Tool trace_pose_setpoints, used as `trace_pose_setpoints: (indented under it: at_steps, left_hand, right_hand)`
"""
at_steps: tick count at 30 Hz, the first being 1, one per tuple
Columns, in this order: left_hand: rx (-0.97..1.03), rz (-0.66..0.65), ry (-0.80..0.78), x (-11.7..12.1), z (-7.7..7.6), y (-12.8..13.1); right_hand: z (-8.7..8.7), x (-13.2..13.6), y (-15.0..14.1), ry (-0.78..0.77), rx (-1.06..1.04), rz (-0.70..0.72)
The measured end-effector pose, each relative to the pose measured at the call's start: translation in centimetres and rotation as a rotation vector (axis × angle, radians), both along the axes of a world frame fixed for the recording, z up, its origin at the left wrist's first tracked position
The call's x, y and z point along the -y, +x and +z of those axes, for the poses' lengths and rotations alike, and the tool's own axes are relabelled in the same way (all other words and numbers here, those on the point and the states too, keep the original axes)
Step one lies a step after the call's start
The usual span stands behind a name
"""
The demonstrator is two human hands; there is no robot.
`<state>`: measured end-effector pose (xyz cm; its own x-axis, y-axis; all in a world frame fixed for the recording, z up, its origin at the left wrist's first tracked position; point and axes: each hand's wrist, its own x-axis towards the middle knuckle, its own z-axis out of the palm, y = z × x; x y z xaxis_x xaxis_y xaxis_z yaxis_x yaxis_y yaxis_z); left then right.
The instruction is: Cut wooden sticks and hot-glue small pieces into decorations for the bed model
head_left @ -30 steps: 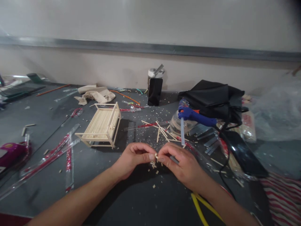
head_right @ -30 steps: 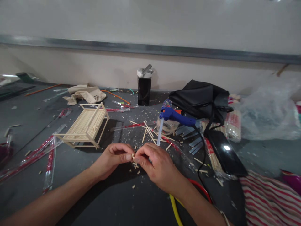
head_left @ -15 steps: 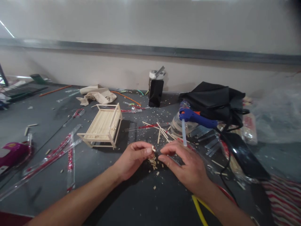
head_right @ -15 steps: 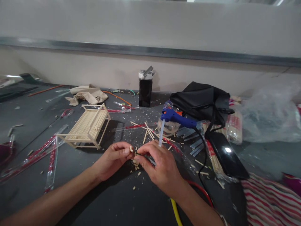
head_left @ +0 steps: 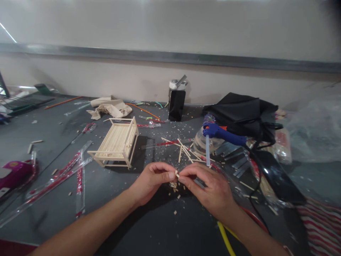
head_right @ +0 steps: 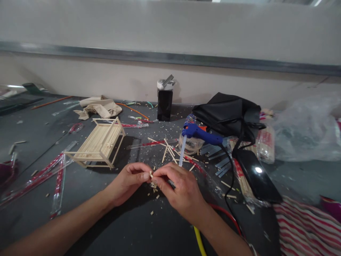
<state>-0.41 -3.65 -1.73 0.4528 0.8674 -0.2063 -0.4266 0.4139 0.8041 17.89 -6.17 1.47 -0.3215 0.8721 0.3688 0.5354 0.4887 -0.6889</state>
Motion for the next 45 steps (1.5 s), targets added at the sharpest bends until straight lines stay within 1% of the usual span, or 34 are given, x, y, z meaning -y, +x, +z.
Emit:
trace_pose_setpoints:
  at_steps: [12,17,22,28,31,36,40,45]
  left_hand:
    - [-0.036,-0.008,0.013,0.1,0.2,-0.1]
    - [0.037,-0.019,-0.01,-0.2,-0.1,-0.2]
    - [0.161,0.054,-0.068,-0.8,-0.3,-0.3]
    - [0.181,0.104,-0.07,-0.9,-0.2,-0.3]
    - [0.178,0.102,-0.085,-0.8,-0.2,-0.2]
    - [0.169,0.085,-0.109,-0.5,-0.3,0.0]
    - [0.168,0.075,-0.118,-0.3,-0.4,0.2]
    - [0.147,0.05,-0.091,-0.1,-0.5,0.2]
  right_hand:
    - [0.1,0.0,0.0,-0.009,-0.014,0.033]
    - [0.3,0.1,0.0,-0.051,-0.028,0.001]
    - [0.3,0.1,-0.2,-0.068,-0.028,-0.033]
    - [-0.1,-0.1,-0.4,-0.09,-0.017,-0.048]
    - [0.0,0.0,-0.5,-0.097,-0.037,-0.059]
    - [0.1,0.1,-0.7,-0.065,-0.054,-0.06]
    - [0.2,0.1,-0.7,-0.027,-0.057,-0.09]
    - [0.1,0.1,-0.7,0.014,-0.061,-0.115]
